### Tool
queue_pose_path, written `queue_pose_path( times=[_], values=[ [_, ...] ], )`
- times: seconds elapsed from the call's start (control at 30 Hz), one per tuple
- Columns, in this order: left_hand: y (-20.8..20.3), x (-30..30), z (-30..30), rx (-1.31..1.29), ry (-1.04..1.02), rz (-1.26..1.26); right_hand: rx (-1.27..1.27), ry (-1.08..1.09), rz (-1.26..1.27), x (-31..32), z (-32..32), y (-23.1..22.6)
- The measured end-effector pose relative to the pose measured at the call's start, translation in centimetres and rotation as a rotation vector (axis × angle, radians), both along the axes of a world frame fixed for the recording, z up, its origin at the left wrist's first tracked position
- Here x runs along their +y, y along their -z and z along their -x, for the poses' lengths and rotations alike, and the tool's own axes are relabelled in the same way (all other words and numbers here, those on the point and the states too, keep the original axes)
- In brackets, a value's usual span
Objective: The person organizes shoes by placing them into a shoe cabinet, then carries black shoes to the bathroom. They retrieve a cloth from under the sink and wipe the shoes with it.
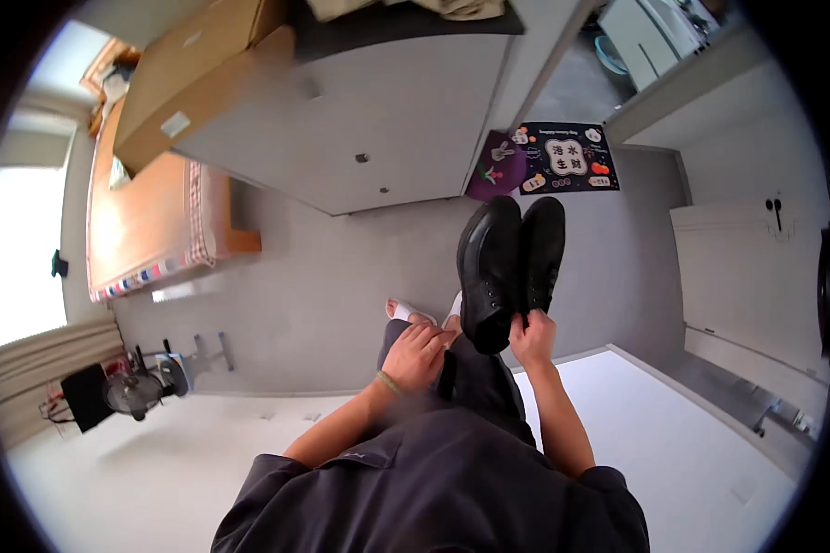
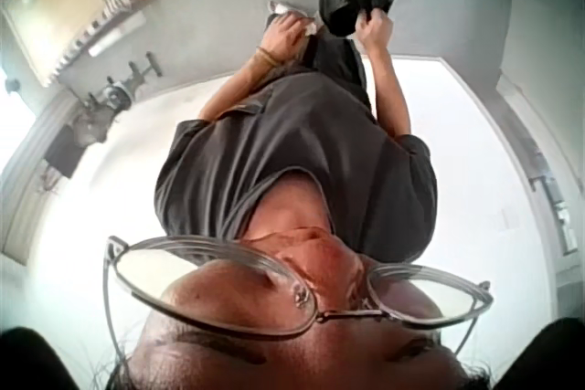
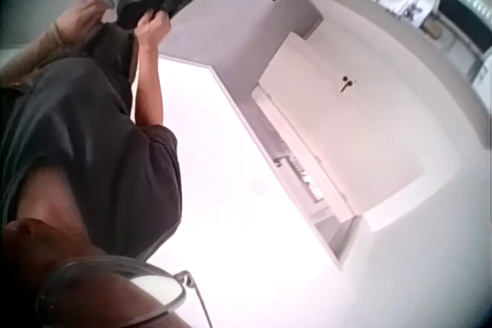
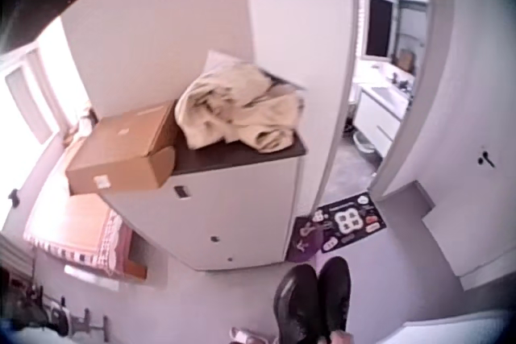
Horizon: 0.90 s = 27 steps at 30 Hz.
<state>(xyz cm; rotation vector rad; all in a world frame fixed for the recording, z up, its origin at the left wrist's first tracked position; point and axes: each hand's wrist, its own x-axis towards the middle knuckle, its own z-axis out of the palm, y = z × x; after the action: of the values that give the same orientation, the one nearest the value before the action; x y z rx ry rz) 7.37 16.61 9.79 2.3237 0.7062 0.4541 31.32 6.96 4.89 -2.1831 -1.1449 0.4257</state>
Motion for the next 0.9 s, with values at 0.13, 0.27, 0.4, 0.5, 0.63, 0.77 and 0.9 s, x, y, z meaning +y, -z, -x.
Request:
queue_pose_path(
  times=[0.13, 0.27, 0.4, 0.5, 0.63, 0.77, 0.9],
  values=[
    [1.2, 0.4, -0.6, 0.163, 0.048, 0.011, -0.037, 0.085, -0.023, -3.7, -2.4, -0.8],
    [0.4, 1.2, -1.6, 0.231, 0.029, 0.012, -0.044, 0.197, 0.045, -6.9, -4.3, 0.0],
    [-0.5, 2.3, -0.5, 0.29, -0.042, 0.079, 0.069, 0.324, 0.214, -8.2, -4.5, -0.7],
    [0.0, 3.8, 0.9, 0.277, -0.049, 0.087, 0.066, 0.394, 0.26, -8.6, -4.1, -1.1],
    [-0.2, 7.1, 2.9, 0.405, 0.037, 0.136, 0.02, 0.525, 0.279, -7.4, -2.7, -2.3],
    [0.6, 11.1, 4.8, 0.368, 0.112, 0.071, -0.003, 0.61, 0.196, -4.9, -0.5, -3.6],
    [2.2, 15.8, 6.3, 0.432, 0.191, 0.111, -0.039, 0.685, 0.052, -1.7, 1.9, -5.1]
  ],
)
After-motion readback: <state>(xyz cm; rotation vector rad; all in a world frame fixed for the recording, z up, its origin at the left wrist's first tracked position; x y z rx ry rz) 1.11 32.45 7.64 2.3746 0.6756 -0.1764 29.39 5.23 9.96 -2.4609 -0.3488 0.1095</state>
